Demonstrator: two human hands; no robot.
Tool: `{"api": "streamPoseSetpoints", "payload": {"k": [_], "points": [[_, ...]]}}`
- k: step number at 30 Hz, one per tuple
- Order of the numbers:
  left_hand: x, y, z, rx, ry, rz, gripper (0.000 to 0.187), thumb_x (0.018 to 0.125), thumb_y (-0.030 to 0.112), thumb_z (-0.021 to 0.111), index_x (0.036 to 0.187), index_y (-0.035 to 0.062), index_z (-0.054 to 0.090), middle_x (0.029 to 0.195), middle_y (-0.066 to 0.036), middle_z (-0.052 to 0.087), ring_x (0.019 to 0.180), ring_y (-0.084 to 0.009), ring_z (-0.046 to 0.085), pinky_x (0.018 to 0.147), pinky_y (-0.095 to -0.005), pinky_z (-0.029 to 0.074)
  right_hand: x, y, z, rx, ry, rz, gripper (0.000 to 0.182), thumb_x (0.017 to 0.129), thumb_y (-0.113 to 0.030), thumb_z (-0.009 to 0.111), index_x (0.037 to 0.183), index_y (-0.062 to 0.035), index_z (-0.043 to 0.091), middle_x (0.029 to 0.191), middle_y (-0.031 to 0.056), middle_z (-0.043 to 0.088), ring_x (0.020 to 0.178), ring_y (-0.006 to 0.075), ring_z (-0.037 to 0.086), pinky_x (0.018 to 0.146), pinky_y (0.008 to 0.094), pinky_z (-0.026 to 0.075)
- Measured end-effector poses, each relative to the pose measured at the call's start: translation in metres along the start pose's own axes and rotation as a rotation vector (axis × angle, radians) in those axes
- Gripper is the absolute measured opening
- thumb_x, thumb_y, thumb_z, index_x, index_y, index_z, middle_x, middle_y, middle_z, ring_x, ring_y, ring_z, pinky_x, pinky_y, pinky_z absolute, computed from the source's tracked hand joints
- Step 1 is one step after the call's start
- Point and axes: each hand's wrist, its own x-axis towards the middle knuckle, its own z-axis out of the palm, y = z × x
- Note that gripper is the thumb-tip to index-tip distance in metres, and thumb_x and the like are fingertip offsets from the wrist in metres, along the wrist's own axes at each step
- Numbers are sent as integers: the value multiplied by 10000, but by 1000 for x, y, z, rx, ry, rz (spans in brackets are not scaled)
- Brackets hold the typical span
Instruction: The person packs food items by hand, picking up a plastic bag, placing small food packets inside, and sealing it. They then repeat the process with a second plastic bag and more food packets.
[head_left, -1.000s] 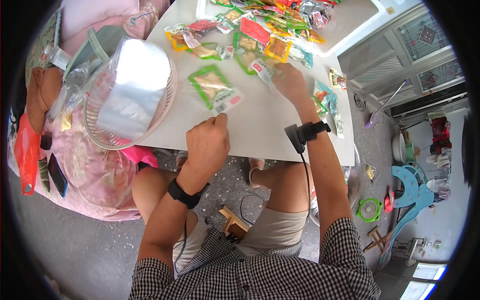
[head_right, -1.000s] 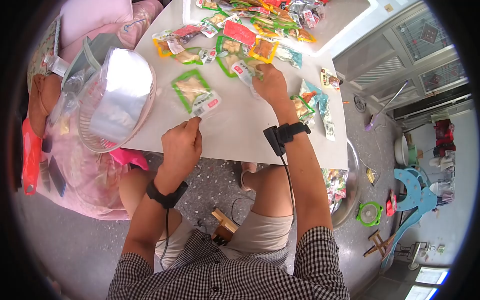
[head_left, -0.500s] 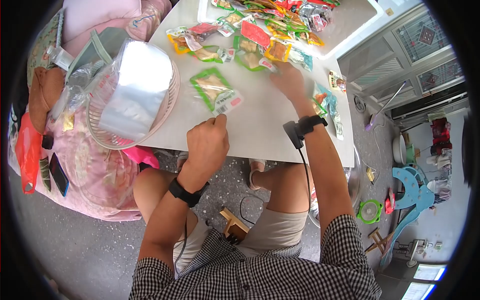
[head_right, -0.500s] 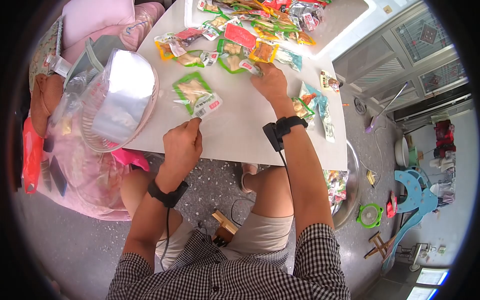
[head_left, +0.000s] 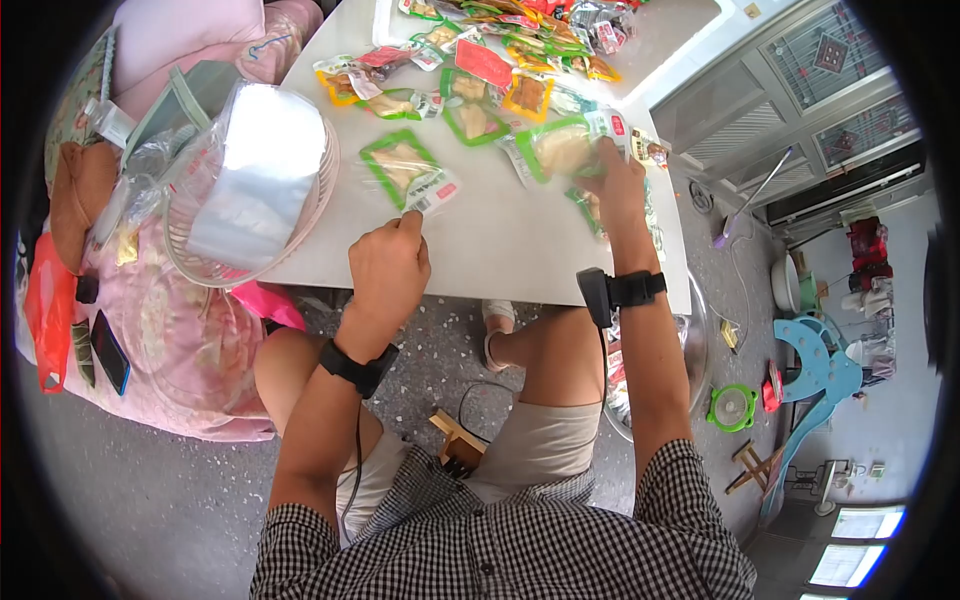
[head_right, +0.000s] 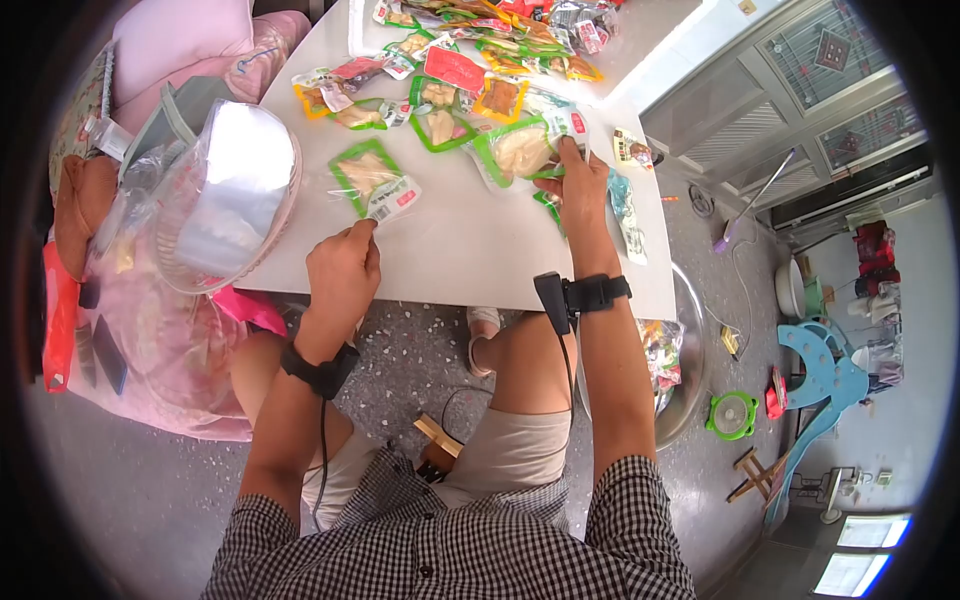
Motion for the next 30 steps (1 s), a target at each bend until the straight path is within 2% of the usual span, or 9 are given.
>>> {"api": "streamPoseSetpoints", "payload": {"k": [6, 8, 11, 12, 15, 20, 23, 25, 30], "points": [[1, -3, 1, 2, 24, -5, 94, 712, 17, 604, 796, 1, 564, 631, -159, 586, 583, -344, 591, 517, -432, 457, -48, 20, -26, 23, -173, -40, 231, 902, -181, 568, 994, 29, 603, 840, 82, 624, 683, 184, 638, 569, 270, 565], [1, -4, 3, 6, 42, -2, 94, 712, 18, 605, 799, 1, 573, 622, -160, 584, 581, -341, 589, 515, -432, 454, -62, 13, -27, 73, -134, 115, 186, 893, -149, 583, 976, 11, 627, 820, 64, 646, 680, 173, 645, 586, 262, 553], [0, -5, 3, 15, 39, 5, 103, 710, 19, 607, 808, 2, 580, 624, -161, 585, 580, -336, 587, 515, -430, 451, -74, 14, -27, 154, -247, 294, 151, 866, -128, 622, 959, -15, 659, 828, 57, 676, 692, 153, 656, 581, 252, 540], [0, -5, 4, 12, 38, 10, 100, 711, 20, 606, 805, 3, 579, 622, -160, 584, 581, -336, 587, 517, -430, 451, -84, 8, -23, 154, -318, 361, 188, 837, -142, 664, 940, 14, 664, 849, 97, 685, 662, 149, 659, 549, 250, 534], [0, -4, 6, 7, 36, 13, 90, 715, 27, 606, 797, 7, 575, 619, -156, 582, 585, -336, 588, 521, -429, 452, -102, 11, -17, 14, -479, 575, 233, 818, -165, 691, 903, 49, 661, 774, 104, 679, 607, 143, 648, 529, 245, 528], [-2, 0, 5, 6, 15, 15, 74, 722, 35, 601, 779, 16, 559, 631, -152, 583, 590, -340, 587, 531, -436, 454, -118, 19, 16, -137, -565, 483, 330, 862, -257, 628, 854, 71, 653, 704, 77, 651, 559, 102, 603, 481, 224, 460], [-3, 1, 5, -6, 19, 25, 77, 729, 31, 593, 791, 19, 548, 654, -154, 587, 597, -346, 587, 533, -439, 456, -115, 21, 34, -85, -621, 393, 341, 865, -270, 621, 846, 69, 651, 701, 71, 646, 558, 94, 589, 479, 233, 447], [-4, 2, 3, -48, 5, 49, 117, 731, 26, 585, 845, 18, 561, 669, -153, 590, 602, -348, 590, 534, -439, 458, -128, 14, 47, -120, -515, 241, 352, 874, -278, 604, 850, 71, 646, 704, 69, 640, 565, 114, 589, 482, 259, 449], [-6, 1, 0, -83, -27, 50, 248, 786, 21, 558, 1028, 39, 609, 730, -174, 616, 621, -354, 594, 553, -431, 458, -99, 16, 74, -389, -511, 435, 357, 881, -282, 600, 911, 72, 629, 755, 90, 642, 597, 161, 615, 508, 280, 482]]}}
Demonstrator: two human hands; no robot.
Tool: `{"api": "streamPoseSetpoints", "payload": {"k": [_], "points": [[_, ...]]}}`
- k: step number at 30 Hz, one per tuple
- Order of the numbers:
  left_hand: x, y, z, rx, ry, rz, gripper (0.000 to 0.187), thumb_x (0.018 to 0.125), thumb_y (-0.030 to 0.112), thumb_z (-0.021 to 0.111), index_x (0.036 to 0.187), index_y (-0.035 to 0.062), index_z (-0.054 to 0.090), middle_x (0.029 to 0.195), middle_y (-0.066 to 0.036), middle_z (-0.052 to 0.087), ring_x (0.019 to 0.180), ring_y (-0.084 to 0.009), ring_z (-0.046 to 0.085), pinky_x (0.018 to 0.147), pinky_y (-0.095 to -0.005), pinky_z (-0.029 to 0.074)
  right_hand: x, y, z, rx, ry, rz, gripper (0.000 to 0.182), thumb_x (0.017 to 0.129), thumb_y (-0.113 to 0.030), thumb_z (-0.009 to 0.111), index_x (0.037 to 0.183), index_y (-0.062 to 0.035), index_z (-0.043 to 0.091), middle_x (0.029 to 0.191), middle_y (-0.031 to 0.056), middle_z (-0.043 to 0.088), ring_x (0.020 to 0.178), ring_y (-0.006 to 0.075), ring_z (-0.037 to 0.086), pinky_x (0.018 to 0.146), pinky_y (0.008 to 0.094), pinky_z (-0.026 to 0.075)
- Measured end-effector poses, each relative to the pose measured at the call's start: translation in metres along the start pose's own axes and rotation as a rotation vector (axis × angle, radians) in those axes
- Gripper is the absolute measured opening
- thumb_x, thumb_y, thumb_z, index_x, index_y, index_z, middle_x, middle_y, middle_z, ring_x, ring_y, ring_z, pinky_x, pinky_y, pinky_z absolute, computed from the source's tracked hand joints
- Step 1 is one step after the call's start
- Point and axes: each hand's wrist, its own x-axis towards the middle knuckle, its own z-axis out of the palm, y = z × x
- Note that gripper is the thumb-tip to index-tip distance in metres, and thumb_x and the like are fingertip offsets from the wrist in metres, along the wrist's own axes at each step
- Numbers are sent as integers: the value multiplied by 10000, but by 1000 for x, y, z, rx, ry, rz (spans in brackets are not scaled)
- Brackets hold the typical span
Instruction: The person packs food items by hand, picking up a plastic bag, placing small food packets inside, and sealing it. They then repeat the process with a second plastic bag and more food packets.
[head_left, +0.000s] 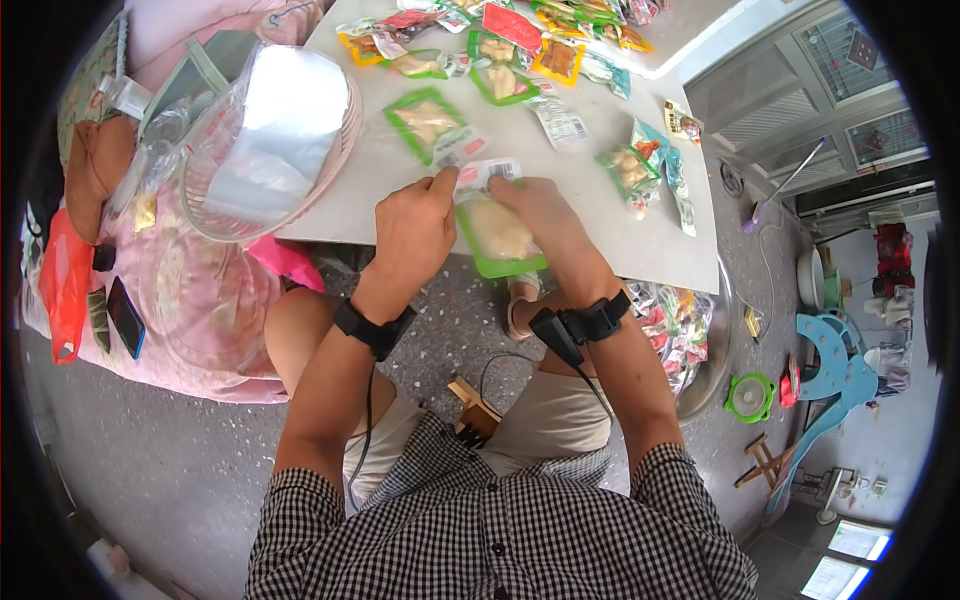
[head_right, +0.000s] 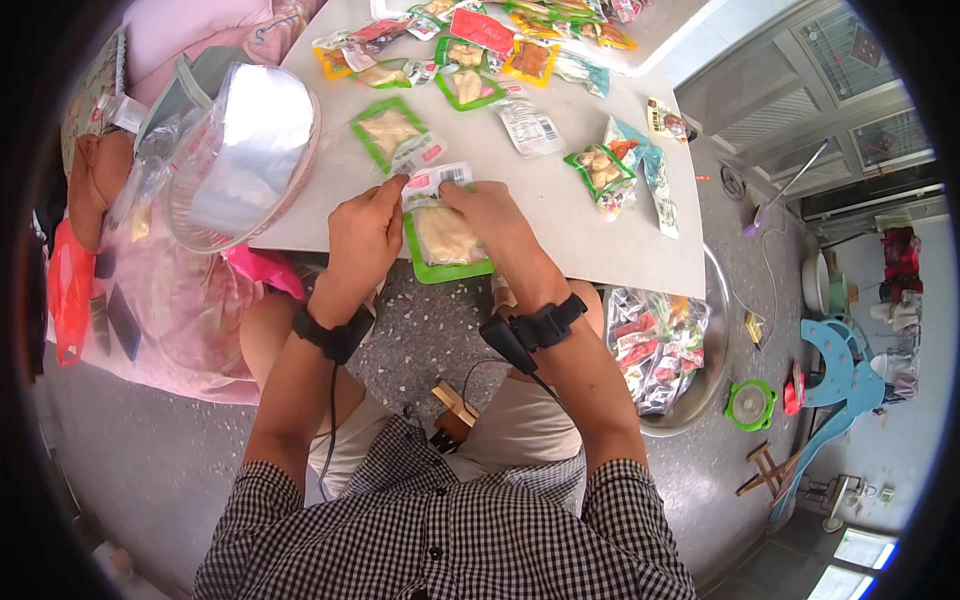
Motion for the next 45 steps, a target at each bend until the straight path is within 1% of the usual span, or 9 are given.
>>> {"api": "streamPoseSetpoints", "payload": {"k": [6, 11, 18, 21, 25, 32, 35, 38, 45], "points": [[1, -3, -1, 5, 21, -12, 252, 783, 16, 558, 1029, 34, 609, 708, -177, 606, 605, -353, 590, 540, -428, 451, -8, 22, 12, 1000, -175, -60, 392, 893, -223, 579, 1133, 83, 525, 1035, 166, 616, 877, 219, 640, 740, 327, 535], [1, -4, 0, 13, -1, -15, 243, 772, 23, 567, 1011, 24, 610, 705, -182, 608, 611, -352, 591, 543, -430, 452, -1, 61, 2, 755, -274, -285, 367, 856, -135, 612, 1143, 78, 525, 1061, 159, 617, 911, 223, 635, 769, 339, 526], [1, -5, 2, 21, 22, -15, 181, 751, 25, 575, 931, 22, 591, 684, -173, 601, 617, -362, 589, 545, -442, 453, -44, 30, -7, 624, 57, -134, 172, 821, -87, 664, 962, 11, 669, 828, 87, 685, 699, 148, 652, 628, 272, 527], [1, -2, 2, 13, 35, -2, 74, 729, 13, 569, 795, 9, 535, 663, -165, 585, 609, -375, 582, 530, -453, 451, -56, 22, -14, 527, 222, -327, 122, 843, -111, 661, 912, -16, 693, 769, 50, 685, 658, 117, 639, 640, 254, 520], [2, -4, 3, 12, 52, 1, 58, 730, 13, 568, 769, 14, 525, 652, -164, 579, 608, -376, 578, 527, -454, 447, -62, 9, -37, -2, 168, -776, 245, 738, 6, 689, 970, -69, 707, 1134, 83, 622, 1033, 178, 579, 885, 291, 463], [2, -3, 3, 28, 24, 2, 67, 725, 14, 578, 770, 10, 528, 648, -158, 576, 600, -366, 574, 529, -452, 445, -49, 78, -67, 109, 243, -494, 474, 688, 144, 550, 1101, -60, 658, 1305, 121, 482, 1168, 262, 502, 935, 317, 448], [2, -2, 4, 27, 25, 0, 80, 722, 17, 585, 786, 11, 538, 656, -153, 580, 609, -356, 580, 533, -445, 448, -54, 92, -60, 585, 286, -198, 550, 710, 46, 493, 1259, 35, 496, 1318, 174, 469, 1192, 267, 482, 937, 360, 449], [2, -2, 4, 47, 7, -6, 91, 724, 22, 588, 806, 14, 549, 666, -150, 586, 617, -350, 584, 534, -440, 449, -56, 97, -66, 888, 119, -266, 621, 797, -54, 528, 1343, 119, 286, 1213, 208, 519, 1055, 270, 580, 855, 347, 514], [2, 0, 3, 56, -16, -25, 145, 732, 30, 594, 875, 16, 577, 679, -161, 595, 622, -350, 588, 551, -438, 455, -48, 77, -66, 917, 41, -13, 551, 883, -252, 596, 1245, 119, 409, 1006, 164, 609, 852, 214, 637, 677, 290, 547]]}}
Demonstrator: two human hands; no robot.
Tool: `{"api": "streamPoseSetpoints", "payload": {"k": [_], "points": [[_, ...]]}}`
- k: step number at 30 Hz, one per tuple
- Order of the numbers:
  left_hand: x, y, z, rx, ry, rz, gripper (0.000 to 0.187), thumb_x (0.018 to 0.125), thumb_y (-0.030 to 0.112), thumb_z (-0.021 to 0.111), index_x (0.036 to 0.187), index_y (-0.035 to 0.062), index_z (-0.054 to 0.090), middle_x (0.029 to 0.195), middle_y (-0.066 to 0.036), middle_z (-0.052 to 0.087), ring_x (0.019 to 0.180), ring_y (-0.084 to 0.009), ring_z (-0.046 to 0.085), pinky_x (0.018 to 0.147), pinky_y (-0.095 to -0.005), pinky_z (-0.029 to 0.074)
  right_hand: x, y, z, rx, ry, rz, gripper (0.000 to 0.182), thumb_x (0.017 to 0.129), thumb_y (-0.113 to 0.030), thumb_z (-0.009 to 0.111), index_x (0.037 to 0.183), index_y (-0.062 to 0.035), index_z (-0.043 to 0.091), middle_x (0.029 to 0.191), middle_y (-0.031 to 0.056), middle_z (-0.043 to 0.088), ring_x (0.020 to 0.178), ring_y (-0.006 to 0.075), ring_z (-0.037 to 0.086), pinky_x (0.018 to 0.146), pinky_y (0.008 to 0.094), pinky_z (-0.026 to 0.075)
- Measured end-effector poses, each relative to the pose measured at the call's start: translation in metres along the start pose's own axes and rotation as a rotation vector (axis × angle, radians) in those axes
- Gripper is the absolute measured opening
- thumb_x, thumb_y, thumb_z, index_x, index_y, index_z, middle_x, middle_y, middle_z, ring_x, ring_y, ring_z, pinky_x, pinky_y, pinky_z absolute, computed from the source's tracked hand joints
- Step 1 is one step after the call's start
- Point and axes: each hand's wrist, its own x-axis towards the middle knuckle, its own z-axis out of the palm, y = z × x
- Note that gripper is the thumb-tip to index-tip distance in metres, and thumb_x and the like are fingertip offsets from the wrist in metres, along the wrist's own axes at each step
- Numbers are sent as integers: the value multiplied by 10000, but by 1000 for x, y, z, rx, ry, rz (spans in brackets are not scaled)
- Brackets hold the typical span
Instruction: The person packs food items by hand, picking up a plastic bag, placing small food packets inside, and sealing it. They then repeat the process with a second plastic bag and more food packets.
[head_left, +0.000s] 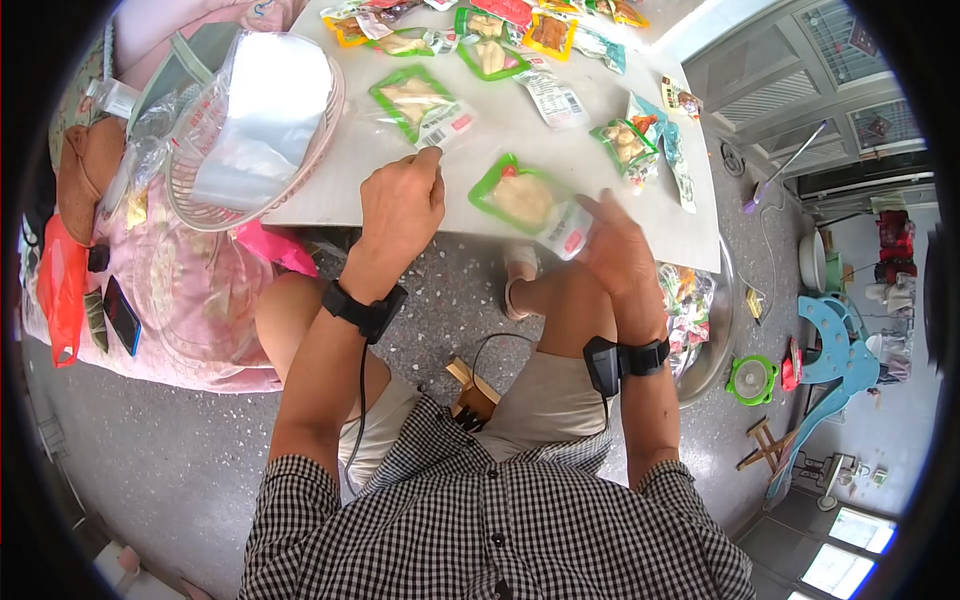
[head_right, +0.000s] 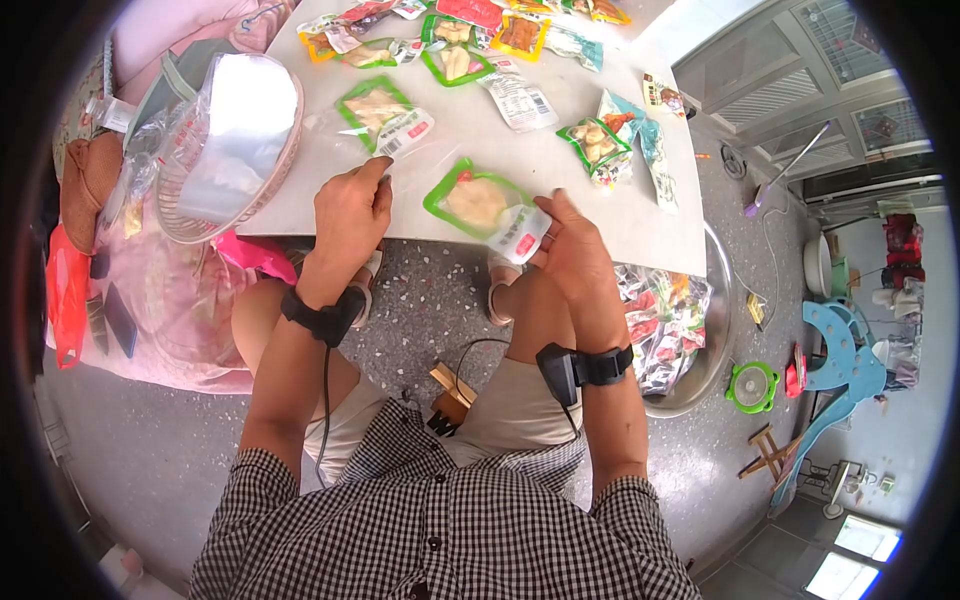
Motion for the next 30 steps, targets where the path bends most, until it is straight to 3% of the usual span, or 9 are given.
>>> {"api": "streamPoseSetpoints", "payload": {"k": [1, 3, 6, 9, 12, 13, 19, 23, 30], "points": [[0, 0, 1, 4, -18, -17, 202, 734, 33, 599, 936, 20, 601, 695, -172, 602, 631, -352, 591, 565, -439, 455, 9, 5, 0, -89, -66, -3, 545, 876, -262, 617, 1225, 114, 435, 984, 157, 619, 797, 196, 642, 635, 276, 545], [0, 0, 0, -1, -36, -30, 267, 732, 37, 607, 999, 24, 625, 719, -183, 612, 644, -354, 595, 581, -439, 457, 9, 9, 11, -183, 23, 28, 399, 819, -184, 684, 1079, 95, 566, 809, 96, 650, 531, 106, 580, 438, 208, 470], [-1, 0, 0, -14, -35, -26, 282, 721, 41, 616, 1002, 23, 623, 745, -179, 619, 654, -352, 599, 586, -437, 463, 10, -2, 20, -629, -28, 97, 292, 791, -105, 672, 1008, 84, 617, 719, 78, 642, 479, 76, 549, 387, 183, 405], [-1, -2, 0, 3, -32, -31, 291, 715, 41, 620, 1005, 23, 616, 769, -170, 624, 663, -349, 604, 586, -433, 471, 11, 5, 22, -625, -4, 47, 225, 769, -69, 657, 947, 68, 649, 665, 69, 640, 449, 68, 542, 365, 175, 371], [-2, -3, -2, 39, -29, -37, 296, 714, 36, 620, 1009, 23, 609, 779, -160, 624, 665, -345, 608, 581, -428, 476, 10, 8, 14, -416, -2, -13, 270, 770, -82, 663, 997, 62, 640, 715, 78, 658, 481, 76, 569, 370, 171, 384], [-2, -3, -2, 43, -24, -33, 297, 714, 34, 618, 1010, 22, 607, 779, -158, 623, 664, -345, 608, 578, -427, 476, 8, 6, 13, -369, -24, 14, 292, 773, -93, 657, 1011, 74, 628, 756, 87, 667, 513, 92, 591, 412, 192, 437], [-5, -1, 0, 53, -14, 9, 268, 713, 17, 606, 981, 14, 593, 746, -148, 602, 646, -340, 599, 566, -427, 472, 11, 2, 25, -344, -73, 104, 300, 783, -113, 638, 998, 95, 607, 786, 89, 663, 565, 127, 617, 527, 251, 513], [-5, -4, -2, 58, 13, 19, 255, 709, 6, 597, 963, 11, 583, 734, -142, 588, 642, -332, 589, 563, -423, 469, 25, 2, 51, -273, 15, -3, 259, 785, -115, 639, 957, 78, 620, 712, 56, 635, 491, 104, 559, 464, 220, 461], [-8, -1, -3, 88, -1, 43, 304, 708, 1, 589, 1012, 1, 578, 736, -138, 587, 675, -316, 599, 564, -416, 476, 49, 20, 71, -261, -20, -66, 207, 802, -105, 637, 940, 49, 644, 681, 27, 615, 456, 88, 508, 406, 207, 391]]}}
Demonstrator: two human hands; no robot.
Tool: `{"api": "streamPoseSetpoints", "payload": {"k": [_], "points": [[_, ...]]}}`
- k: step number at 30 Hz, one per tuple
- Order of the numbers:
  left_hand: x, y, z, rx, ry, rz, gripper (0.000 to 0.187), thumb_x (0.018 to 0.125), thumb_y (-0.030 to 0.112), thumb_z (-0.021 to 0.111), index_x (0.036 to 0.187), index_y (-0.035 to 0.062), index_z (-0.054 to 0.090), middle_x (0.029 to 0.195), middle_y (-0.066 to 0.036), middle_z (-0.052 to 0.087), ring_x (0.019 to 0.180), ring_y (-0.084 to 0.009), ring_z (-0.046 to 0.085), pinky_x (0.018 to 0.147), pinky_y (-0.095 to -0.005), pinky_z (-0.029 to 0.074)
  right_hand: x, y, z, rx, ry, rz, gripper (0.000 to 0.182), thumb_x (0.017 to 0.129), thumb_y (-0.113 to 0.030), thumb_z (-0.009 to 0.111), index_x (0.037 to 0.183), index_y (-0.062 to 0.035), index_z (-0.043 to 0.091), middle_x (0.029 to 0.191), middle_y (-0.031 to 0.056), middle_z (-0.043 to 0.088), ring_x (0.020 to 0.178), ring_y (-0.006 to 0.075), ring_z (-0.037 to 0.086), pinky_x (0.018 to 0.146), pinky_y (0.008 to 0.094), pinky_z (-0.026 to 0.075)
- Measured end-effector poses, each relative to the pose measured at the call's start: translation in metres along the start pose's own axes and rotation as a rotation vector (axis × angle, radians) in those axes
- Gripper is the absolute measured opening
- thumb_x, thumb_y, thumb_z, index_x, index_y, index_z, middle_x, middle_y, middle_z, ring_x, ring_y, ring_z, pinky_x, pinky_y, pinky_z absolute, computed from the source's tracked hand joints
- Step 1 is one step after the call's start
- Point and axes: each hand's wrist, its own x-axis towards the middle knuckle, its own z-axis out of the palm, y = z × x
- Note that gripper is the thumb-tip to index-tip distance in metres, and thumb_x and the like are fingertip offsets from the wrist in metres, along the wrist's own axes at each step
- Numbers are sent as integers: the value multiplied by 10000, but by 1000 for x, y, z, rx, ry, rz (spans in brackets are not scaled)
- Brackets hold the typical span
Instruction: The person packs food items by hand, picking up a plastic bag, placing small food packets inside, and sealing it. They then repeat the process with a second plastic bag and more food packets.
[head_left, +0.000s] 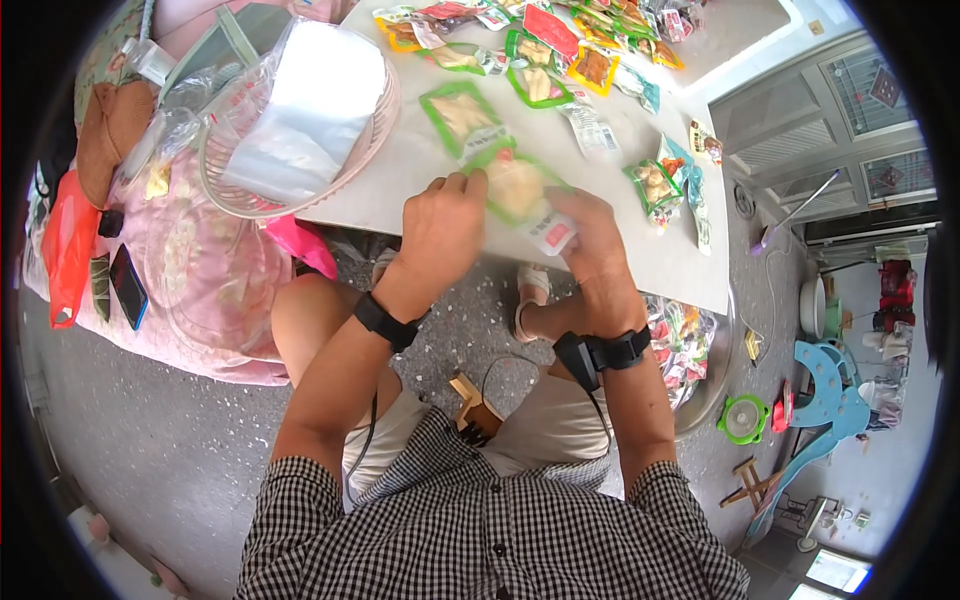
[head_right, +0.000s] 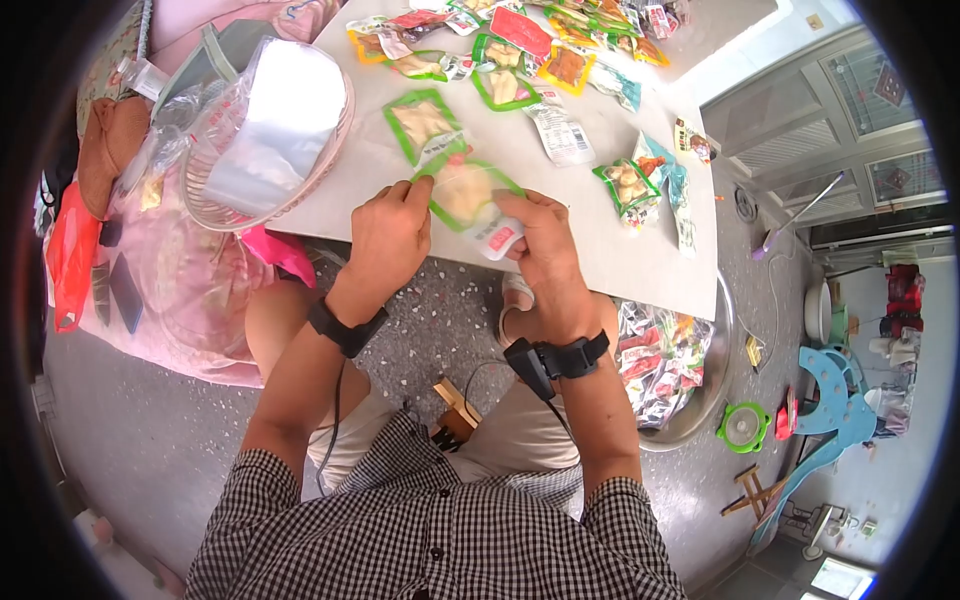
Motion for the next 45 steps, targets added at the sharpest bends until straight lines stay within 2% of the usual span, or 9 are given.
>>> {"api": "streamPoseSetpoints", "payload": {"k": [8, 14, 18, 23, 25, 29, 35, 41, 45], "points": [[0, 0, -3, 7, -24, -63, 293, 730, 32, 586, 1021, 8, 583, 689, -145, 596, 624, -326, 606, 539, -425, 472, 37, 30, 18, -139, -198, -170, 207, 823, -94, 625, 963, 58, 627, 867, 111, 650, 748, 168, 631, 641, 281, 520], [1, -1, -9, 91, -19, -44, 145, 814, 158, 584, 856, 26, 541, 597, -106, 600, 501, -292, 612, 440, -372, 469, 13, 28, 20, -277, -179, -323, 177, 836, -92, 620, 909, 70, 617, 800, 124, 651, 659, 166, 632, 561, 263, 524], [2, 2, -12, 20, 9, -14, 245, 763, 111, 587, 982, 3, 569, 642, -126, 609, 547, -293, 618, 479, -374, 477, 15, 15, 61, -194, -17, -103, 153, 838, -91, 618, 859, 61, 623, 716, 123, 644, 530, 156, 609, 455, 240, 505], [-1, 0, -7, 13, 46, 1, 382, 728, 31, 571, 1107, -16, 572, 670, -145, 616, 572, -310, 609, 515, -392, 474, 48, 32, 76, -505, 36, -289, 134, 830, -59, 604, 727, 25, 583, 558, 65, 572, 450, 89, 506, 373, 246, 373], [-1, -1, -8, 48, 46, -5, 332, 728, 53, 566, 1051, -24, 564, 679, -142, 617, 583, -293, 625, 502, -373, 486, 53, 37, 69, -756, -84, -364, 138, 821, -71, 605, 729, 31, 597, 571, 72, 588, 447, 91, 501, 384, 245, 383], [2, -3, -10, 20, 62, -47, 198, 745, 47, 548, 931, -21, 564, 608, -141, 597, 534, -301, 620, 474, -381, 485, 14, -10, 65, -601, -236, -96, 177, 801, -140, 623, 740, 25, 637, 602, 79, 623, 449, 89, 497, 406, 233, 387], [1, -7, -8, 28, -135, -120, 95, 751, 32, 566, 841, 3, 570, 547, -163, 564, 492, -325, 593, 459, -414, 464, 30, -64, 27, -759, -20, -213, 225, 804, -224, 637, 724, -14, 651, 610, 58, 629, 430, 59, 427, 381, 219, 305], [2, -7, -6, 31, -218, -127, 20, 701, 21, 554, 715, 22, 540, 554, -165, 584, 524, -321, 631, 495, -406, 517, 146, -71, 0, -1131, 298, -447, 415, 731, -347, 707, 913, 20, 641, 855, 142, 678, 723, 215, 640, 640, 330, 502], [-1, -10, -3, -3, -171, -127, 46, 726, 27, 571, 707, 24, 529, 524, -160, 560, 472, -328, 586, 445, -415, 468, 173, -73, 24, -1433, 386, -353, 552, 687, -377, 736, 1028, 36, 607, 977, 173, 647, 922, 305, 614, 807, 393, 482]]}}
